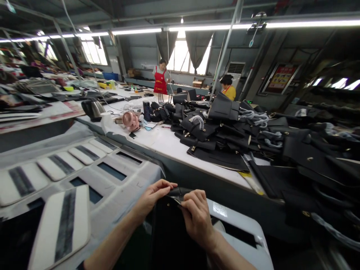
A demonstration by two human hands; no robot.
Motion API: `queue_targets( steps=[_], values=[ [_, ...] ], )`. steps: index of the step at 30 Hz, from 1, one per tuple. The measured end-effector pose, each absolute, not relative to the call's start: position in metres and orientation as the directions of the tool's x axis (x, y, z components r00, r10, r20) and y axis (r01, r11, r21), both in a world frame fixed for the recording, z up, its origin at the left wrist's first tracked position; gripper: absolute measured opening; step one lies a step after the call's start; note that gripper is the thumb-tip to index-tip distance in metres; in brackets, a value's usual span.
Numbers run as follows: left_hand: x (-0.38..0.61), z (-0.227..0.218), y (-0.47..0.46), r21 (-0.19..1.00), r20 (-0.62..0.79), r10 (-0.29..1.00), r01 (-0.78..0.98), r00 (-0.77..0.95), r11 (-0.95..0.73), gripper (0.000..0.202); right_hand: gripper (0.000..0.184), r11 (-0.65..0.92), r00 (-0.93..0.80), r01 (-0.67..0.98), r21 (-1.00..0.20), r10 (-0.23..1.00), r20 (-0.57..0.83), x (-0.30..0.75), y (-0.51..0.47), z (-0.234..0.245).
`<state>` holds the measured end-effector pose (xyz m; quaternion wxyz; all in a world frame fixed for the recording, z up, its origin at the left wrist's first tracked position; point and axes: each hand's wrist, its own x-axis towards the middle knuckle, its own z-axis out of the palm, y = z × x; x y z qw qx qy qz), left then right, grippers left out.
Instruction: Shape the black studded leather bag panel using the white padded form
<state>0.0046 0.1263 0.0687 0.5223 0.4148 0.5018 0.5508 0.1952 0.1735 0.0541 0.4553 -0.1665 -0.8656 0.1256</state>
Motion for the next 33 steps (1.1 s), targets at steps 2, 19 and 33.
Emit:
queue_targets(
  steps=[2, 19, 33],
  values=[
    [0.0, 0.071, 0.128, 0.996, -0.041, 0.998, -0.078, -0.049, 0.037, 0.026, 0.021, 0.939, -0.546, 0.151, -0.308, 0.339, 0.766, 0.199, 0.171, 0.051],
    [-0.002, 0.088, 0.138, 0.984, -0.175, 0.977, 0.041, 0.118, 0.171, 0.037, 0.017, 0.847, -0.406, 0.181, -0.5, 0.528, 0.746, 0.175, 0.167, 0.071],
    [0.011, 0.101, 0.134, 0.957, -0.041, 0.98, 0.289, 0.195, -0.017, 0.034, 0.016, 0.983, -0.374, 0.16, 0.088, -0.022, 0.927, 0.193, 0.164, 0.047]
  ],
)
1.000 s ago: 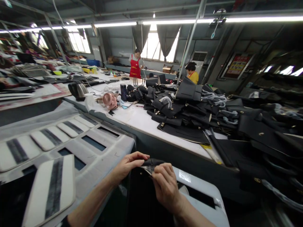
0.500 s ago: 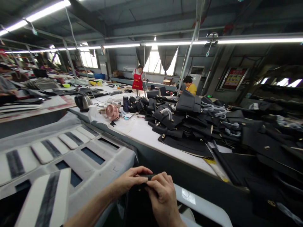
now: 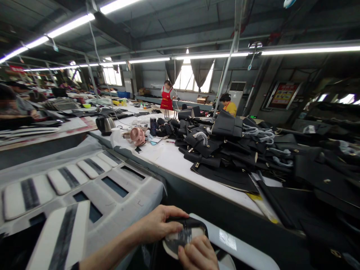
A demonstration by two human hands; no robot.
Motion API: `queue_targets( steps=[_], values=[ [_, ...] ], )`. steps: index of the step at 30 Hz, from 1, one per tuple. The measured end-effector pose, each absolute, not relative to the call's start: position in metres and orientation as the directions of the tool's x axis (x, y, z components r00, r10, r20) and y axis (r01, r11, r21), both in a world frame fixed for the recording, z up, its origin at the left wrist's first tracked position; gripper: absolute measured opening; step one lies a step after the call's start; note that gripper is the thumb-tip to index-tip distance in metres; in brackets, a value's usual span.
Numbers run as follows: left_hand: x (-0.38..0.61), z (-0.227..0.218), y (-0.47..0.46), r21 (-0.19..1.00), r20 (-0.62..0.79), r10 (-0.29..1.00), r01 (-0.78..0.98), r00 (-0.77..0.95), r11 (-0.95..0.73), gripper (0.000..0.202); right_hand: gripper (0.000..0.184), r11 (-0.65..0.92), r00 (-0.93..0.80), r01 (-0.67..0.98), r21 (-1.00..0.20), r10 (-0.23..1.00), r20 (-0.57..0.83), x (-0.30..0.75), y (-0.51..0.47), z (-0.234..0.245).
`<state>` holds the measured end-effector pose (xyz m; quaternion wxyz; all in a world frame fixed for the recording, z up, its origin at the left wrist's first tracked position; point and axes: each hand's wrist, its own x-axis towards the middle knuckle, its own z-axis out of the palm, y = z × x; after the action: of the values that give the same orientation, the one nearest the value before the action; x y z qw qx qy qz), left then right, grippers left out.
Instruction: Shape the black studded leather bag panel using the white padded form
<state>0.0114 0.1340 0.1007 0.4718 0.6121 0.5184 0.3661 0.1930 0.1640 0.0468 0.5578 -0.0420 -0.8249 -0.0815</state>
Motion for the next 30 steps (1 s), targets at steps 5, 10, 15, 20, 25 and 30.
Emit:
queue_targets(
  steps=[5, 10, 15, 20, 25, 30],
  values=[
    [0.009, 0.099, 0.134, 0.933, -0.118, 0.974, 0.357, 0.194, 0.042, 0.041, 0.013, 0.983, -0.51, 0.11, -0.15, 0.185, 0.84, 0.203, 0.17, 0.055],
    [0.007, 0.097, 0.144, 0.914, -0.081, 0.978, 0.406, 0.192, -0.004, 0.04, 0.009, 0.917, -0.599, 0.21, -0.338, 0.394, 0.697, 0.205, 0.176, 0.061],
    [0.009, 0.094, 0.15, 0.936, -0.156, 0.972, 0.341, 0.176, 0.088, 0.051, 0.019, 0.902, -0.559, 0.284, -0.324, 0.43, 0.709, 0.198, 0.167, 0.053],
    [0.016, 0.084, 0.148, 0.942, -0.171, 0.974, 0.316, 0.151, 0.116, 0.052, 0.022, 0.913, -0.571, 0.284, -0.293, 0.406, 0.713, 0.203, 0.154, 0.053],
    [0.021, 0.078, 0.144, 0.939, -0.146, 0.982, 0.33, 0.116, 0.101, 0.046, 0.026, 0.958, -0.615, 0.217, -0.186, 0.282, 0.736, 0.216, 0.128, 0.052],
    [0.025, 0.068, 0.145, 0.945, -0.097, 0.99, 0.323, 0.105, 0.059, 0.043, 0.034, 0.992, -0.647, 0.114, -0.049, 0.112, 0.754, 0.234, 0.106, 0.047]
  ],
)
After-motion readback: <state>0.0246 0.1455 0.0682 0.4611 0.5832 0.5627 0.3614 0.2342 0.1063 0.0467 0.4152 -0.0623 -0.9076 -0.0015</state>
